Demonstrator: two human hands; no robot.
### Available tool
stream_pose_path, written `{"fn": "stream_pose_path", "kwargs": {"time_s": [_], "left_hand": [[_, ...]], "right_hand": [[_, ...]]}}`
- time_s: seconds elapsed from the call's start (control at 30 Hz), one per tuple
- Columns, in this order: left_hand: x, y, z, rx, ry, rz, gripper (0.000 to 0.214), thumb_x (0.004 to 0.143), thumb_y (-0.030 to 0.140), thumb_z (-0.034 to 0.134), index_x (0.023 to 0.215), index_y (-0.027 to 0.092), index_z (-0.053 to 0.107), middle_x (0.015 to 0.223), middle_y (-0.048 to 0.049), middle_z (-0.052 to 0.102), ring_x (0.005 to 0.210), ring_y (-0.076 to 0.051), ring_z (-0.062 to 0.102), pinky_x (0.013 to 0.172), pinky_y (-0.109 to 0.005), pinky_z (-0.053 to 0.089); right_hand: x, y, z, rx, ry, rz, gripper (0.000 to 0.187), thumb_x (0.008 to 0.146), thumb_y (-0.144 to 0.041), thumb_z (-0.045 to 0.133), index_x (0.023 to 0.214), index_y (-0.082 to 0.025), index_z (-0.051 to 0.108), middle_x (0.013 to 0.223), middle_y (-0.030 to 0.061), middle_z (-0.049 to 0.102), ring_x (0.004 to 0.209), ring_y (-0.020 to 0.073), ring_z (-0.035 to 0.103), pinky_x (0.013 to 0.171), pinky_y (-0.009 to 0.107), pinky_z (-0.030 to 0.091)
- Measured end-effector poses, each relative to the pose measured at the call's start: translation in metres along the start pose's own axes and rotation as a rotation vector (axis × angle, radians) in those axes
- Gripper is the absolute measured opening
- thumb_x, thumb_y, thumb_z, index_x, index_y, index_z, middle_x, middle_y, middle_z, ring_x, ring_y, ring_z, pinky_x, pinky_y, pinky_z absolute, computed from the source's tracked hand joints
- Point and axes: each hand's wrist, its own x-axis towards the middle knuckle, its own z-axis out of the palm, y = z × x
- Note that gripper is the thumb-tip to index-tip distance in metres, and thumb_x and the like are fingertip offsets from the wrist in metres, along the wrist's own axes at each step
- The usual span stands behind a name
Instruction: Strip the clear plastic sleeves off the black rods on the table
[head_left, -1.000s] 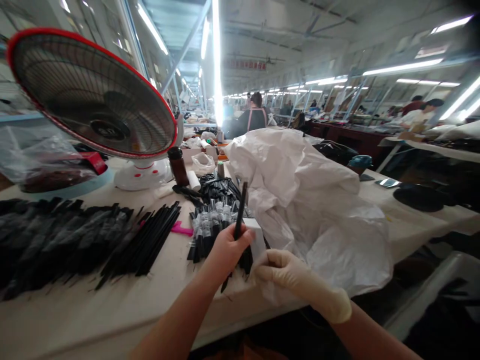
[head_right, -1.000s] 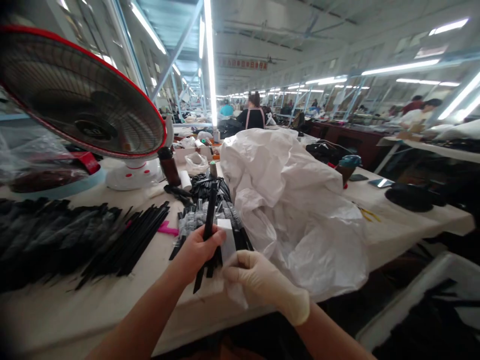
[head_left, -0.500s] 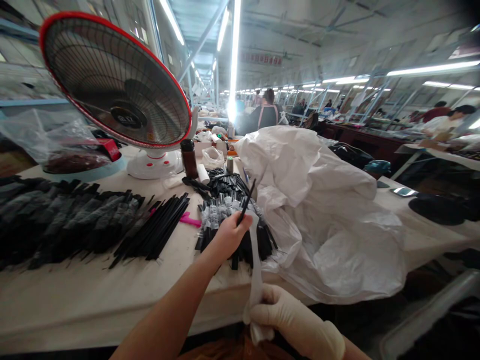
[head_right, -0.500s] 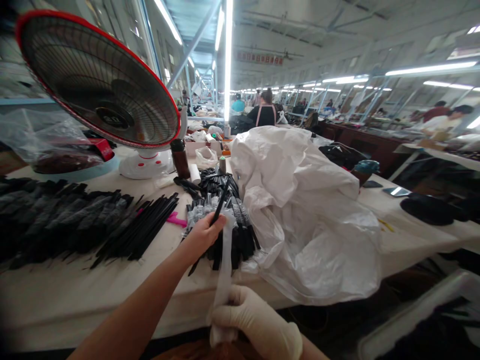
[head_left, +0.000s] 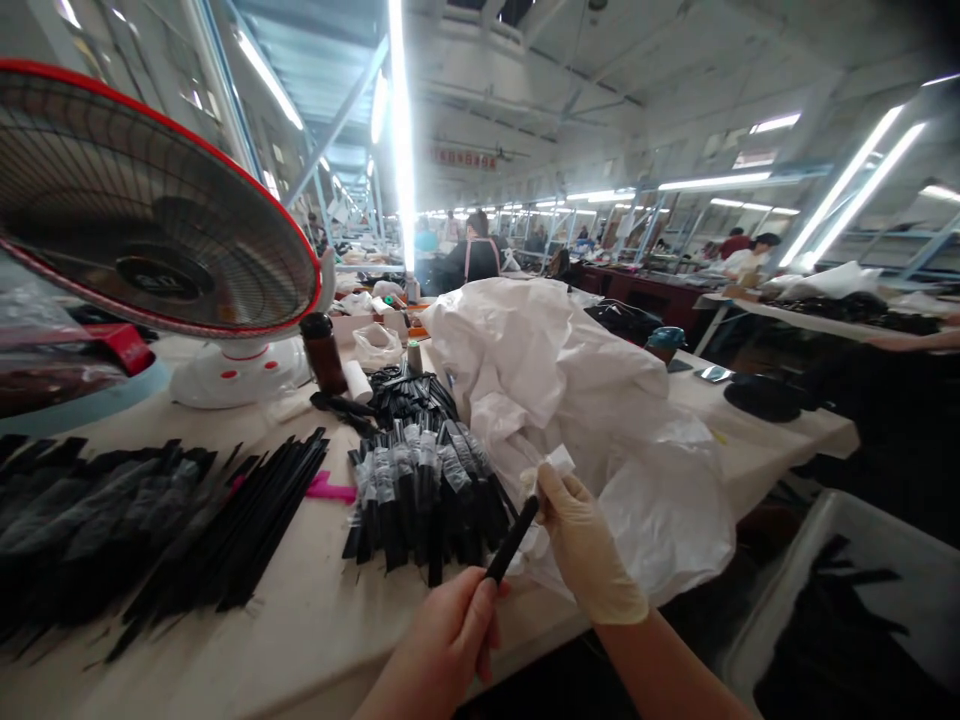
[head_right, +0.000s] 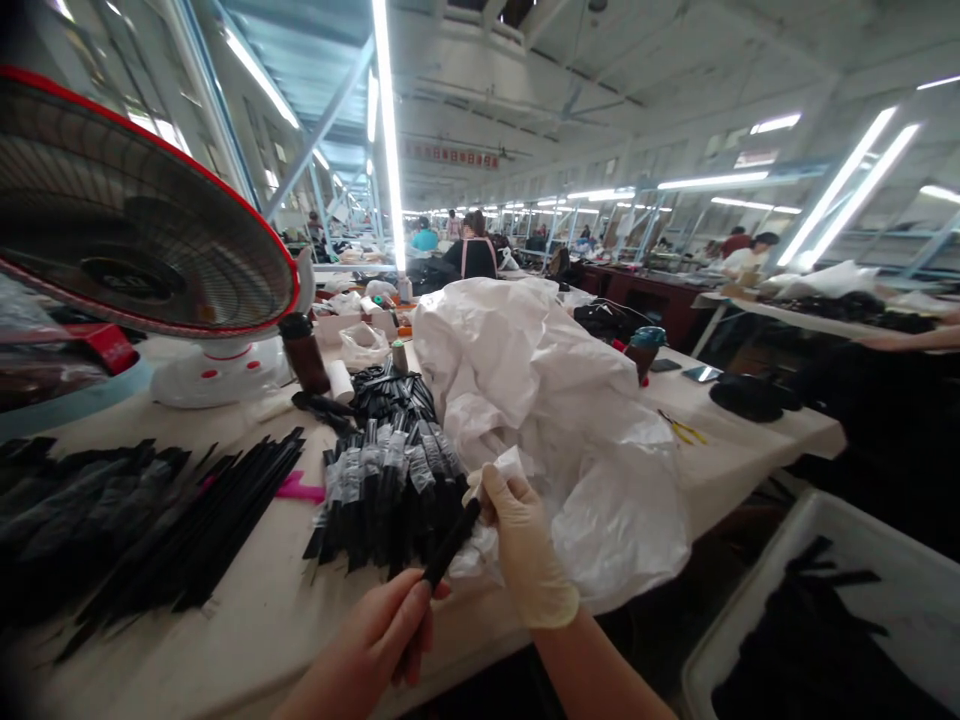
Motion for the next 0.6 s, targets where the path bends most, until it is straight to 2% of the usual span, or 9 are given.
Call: {"fn": "stream_pose_path", "kwargs": {"time_s": [0.07,0.17,0.3,0.37,0.47,0.53,0.6], "left_hand": [[0.004,-0.002,0.0,0.031,0.019,0.0,0.041,0.091,0.05,0.032,0.075,0.017,0.051,0.058,0.0042,0.05,0.044,-0.007,0.047,0.041,-0.018,0.031],[0.007,0.003,-0.003,0.021,0.026,0.001,0.039,0.091,0.048,0.031,0.081,0.017,0.052,0.058,0.0049,0.05,0.041,-0.007,0.046,0.039,-0.018,0.03],[0.009,0.01,-0.013,-0.047,-0.017,-0.038,0.039,0.086,0.052,0.034,0.081,0.017,0.05,0.057,0.0039,0.053,0.041,-0.009,0.049,0.041,-0.019,0.035],[0.005,0.008,-0.018,-0.036,-0.049,-0.071,0.038,0.085,0.051,0.038,0.085,0.016,0.05,0.058,0.0022,0.055,0.046,-0.011,0.052,0.047,-0.022,0.04],[-0.003,0.002,-0.024,0.077,0.067,-0.07,0.041,0.086,0.048,0.039,0.107,0.013,0.048,0.056,0.0058,0.051,0.046,-0.01,0.045,0.048,-0.022,0.037],[-0.008,0.001,-0.027,0.127,0.209,-0.025,0.047,0.089,0.048,0.035,0.12,0.014,0.042,0.054,0.0088,0.044,0.044,-0.01,0.037,0.044,-0.021,0.031],[-0.012,0.005,-0.031,0.144,0.272,0.014,0.046,0.089,0.049,0.035,0.118,0.015,0.045,0.054,0.0088,0.041,0.045,-0.01,0.035,0.044,-0.021,0.028]], "right_hand": [[-0.003,0.001,0.002,-0.054,0.006,-0.042,0.029,0.066,-0.046,0.074,0.066,-0.018,0.067,0.053,-0.0042,0.053,0.05,0.008,0.04,0.05,0.022,0.031],[-0.013,0.007,0.005,-0.179,-0.054,-0.074,0.027,0.066,-0.045,0.074,0.068,-0.018,0.069,0.056,-0.0018,0.059,0.05,0.0088,0.042,0.049,0.023,0.033],[-0.025,0.018,0.0,-0.238,-0.222,0.07,0.031,0.067,-0.049,0.072,0.077,-0.019,0.071,0.061,0.0008,0.064,0.053,0.0123,0.049,0.053,0.026,0.04],[-0.025,0.02,-0.005,-0.27,-0.215,0.108,0.035,0.065,-0.052,0.072,0.078,-0.019,0.072,0.061,0.0009,0.063,0.054,0.0136,0.05,0.054,0.028,0.041],[-0.028,0.024,-0.005,-0.34,-0.128,0.055,0.043,0.067,-0.059,0.067,0.077,-0.017,0.071,0.057,0.0,0.059,0.051,0.0124,0.046,0.05,0.026,0.039],[-0.034,0.03,0.002,-0.374,-0.216,0.029,0.044,0.071,-0.059,0.064,0.077,-0.016,0.07,0.06,0.0008,0.06,0.054,0.0129,0.048,0.052,0.025,0.041],[-0.039,0.033,0.01,-0.396,-0.377,0.041,0.042,0.073,-0.056,0.063,0.079,-0.015,0.071,0.062,0.0013,0.063,0.055,0.0128,0.051,0.051,0.023,0.042]]}}
